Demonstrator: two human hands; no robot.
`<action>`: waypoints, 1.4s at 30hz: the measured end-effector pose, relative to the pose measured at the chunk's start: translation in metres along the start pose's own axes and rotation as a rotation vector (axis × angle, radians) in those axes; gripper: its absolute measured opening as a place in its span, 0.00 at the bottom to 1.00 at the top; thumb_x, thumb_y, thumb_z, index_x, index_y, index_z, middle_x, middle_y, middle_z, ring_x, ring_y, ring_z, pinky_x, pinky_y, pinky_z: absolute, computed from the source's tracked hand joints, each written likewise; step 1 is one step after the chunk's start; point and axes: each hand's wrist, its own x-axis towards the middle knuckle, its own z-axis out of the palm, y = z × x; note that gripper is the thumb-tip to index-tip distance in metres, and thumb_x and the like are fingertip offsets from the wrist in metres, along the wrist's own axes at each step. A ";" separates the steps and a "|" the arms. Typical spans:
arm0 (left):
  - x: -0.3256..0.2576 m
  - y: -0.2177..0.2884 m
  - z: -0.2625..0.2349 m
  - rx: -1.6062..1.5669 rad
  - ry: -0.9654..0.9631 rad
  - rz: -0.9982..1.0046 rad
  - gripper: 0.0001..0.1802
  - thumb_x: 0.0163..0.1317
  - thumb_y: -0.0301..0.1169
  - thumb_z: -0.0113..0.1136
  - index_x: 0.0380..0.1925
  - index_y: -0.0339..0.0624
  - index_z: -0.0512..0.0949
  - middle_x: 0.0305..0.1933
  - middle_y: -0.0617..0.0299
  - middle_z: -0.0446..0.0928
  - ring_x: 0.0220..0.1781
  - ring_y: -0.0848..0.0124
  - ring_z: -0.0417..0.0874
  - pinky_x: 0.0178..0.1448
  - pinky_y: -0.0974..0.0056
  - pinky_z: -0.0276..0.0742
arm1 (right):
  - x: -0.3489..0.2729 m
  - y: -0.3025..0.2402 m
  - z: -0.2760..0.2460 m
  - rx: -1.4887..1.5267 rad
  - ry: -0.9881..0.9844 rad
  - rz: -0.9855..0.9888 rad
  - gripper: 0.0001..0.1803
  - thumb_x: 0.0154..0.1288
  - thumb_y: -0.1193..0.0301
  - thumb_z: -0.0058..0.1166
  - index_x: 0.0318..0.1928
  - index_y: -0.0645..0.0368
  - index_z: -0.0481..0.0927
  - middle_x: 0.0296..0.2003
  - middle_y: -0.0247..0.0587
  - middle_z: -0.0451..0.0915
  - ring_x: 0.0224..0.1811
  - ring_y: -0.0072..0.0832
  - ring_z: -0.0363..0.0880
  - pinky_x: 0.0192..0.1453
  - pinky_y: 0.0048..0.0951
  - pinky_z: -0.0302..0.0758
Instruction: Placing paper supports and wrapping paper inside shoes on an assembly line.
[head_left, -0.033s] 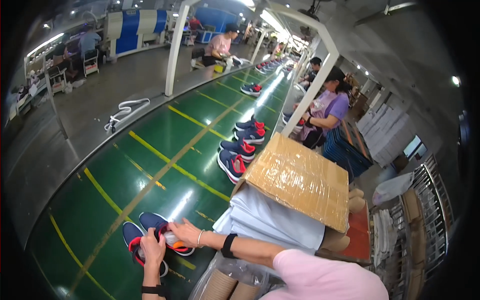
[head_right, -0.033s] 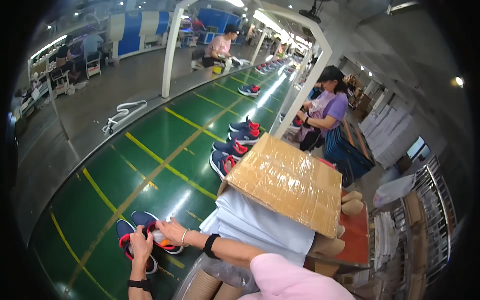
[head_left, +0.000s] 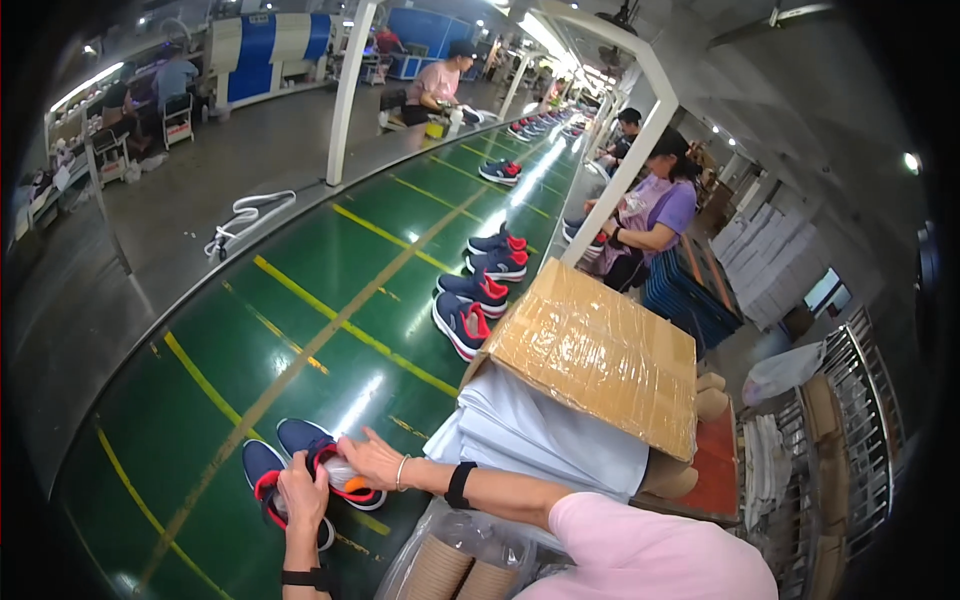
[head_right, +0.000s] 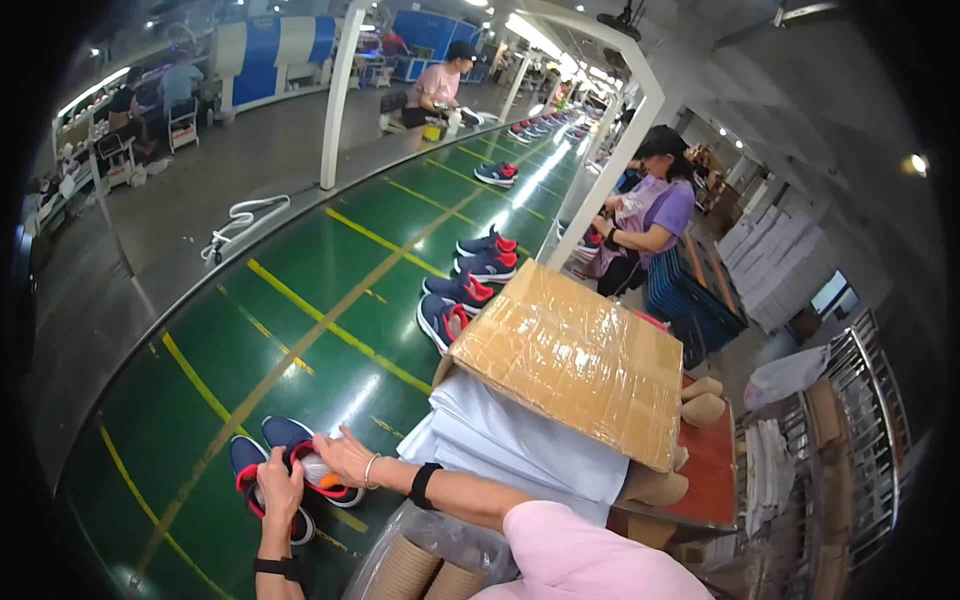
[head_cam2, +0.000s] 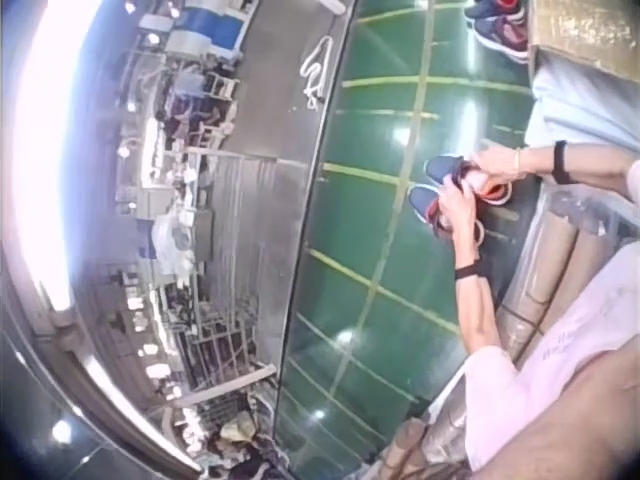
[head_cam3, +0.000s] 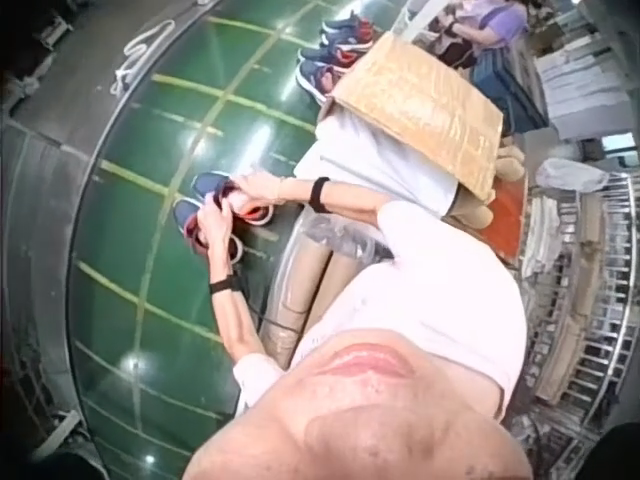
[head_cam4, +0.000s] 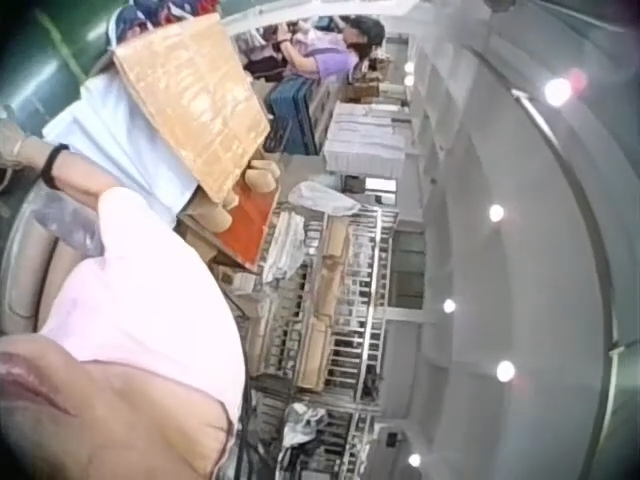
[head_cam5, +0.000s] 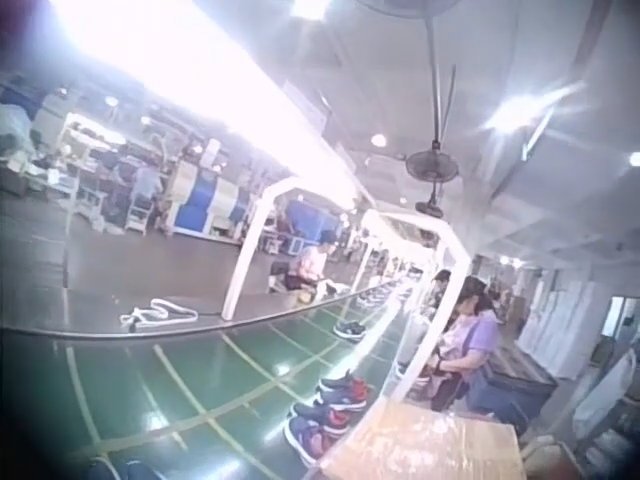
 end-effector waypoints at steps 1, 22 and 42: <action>-0.002 -0.005 -0.004 0.015 -0.029 -0.043 0.11 0.49 0.25 0.55 0.34 0.32 0.74 0.25 0.39 0.75 0.30 0.44 0.77 0.39 0.50 0.71 | 0.007 -0.008 -0.004 -0.003 -0.064 0.082 0.33 0.50 0.65 0.58 0.52 0.66 0.57 0.35 0.55 0.75 0.36 0.48 0.77 0.61 0.55 0.56; -0.022 0.130 -0.067 -0.417 0.026 0.117 0.38 0.50 0.27 0.63 0.60 0.34 0.56 0.56 0.46 0.67 0.30 0.63 0.77 0.42 0.63 0.72 | -0.234 -0.054 -0.096 0.197 0.057 -0.103 0.12 0.64 0.63 0.47 0.41 0.58 0.68 0.30 0.45 0.73 0.31 0.40 0.73 0.34 0.38 0.70; -0.211 0.344 0.030 -0.245 -1.473 0.779 0.19 0.57 0.34 0.54 0.47 0.37 0.68 0.34 0.43 0.77 0.39 0.48 0.77 0.40 0.52 0.73 | -0.552 -0.018 0.036 0.791 -0.300 1.078 0.21 0.62 0.62 0.45 0.47 0.66 0.75 0.43 0.49 0.77 0.47 0.34 0.75 0.50 0.32 0.69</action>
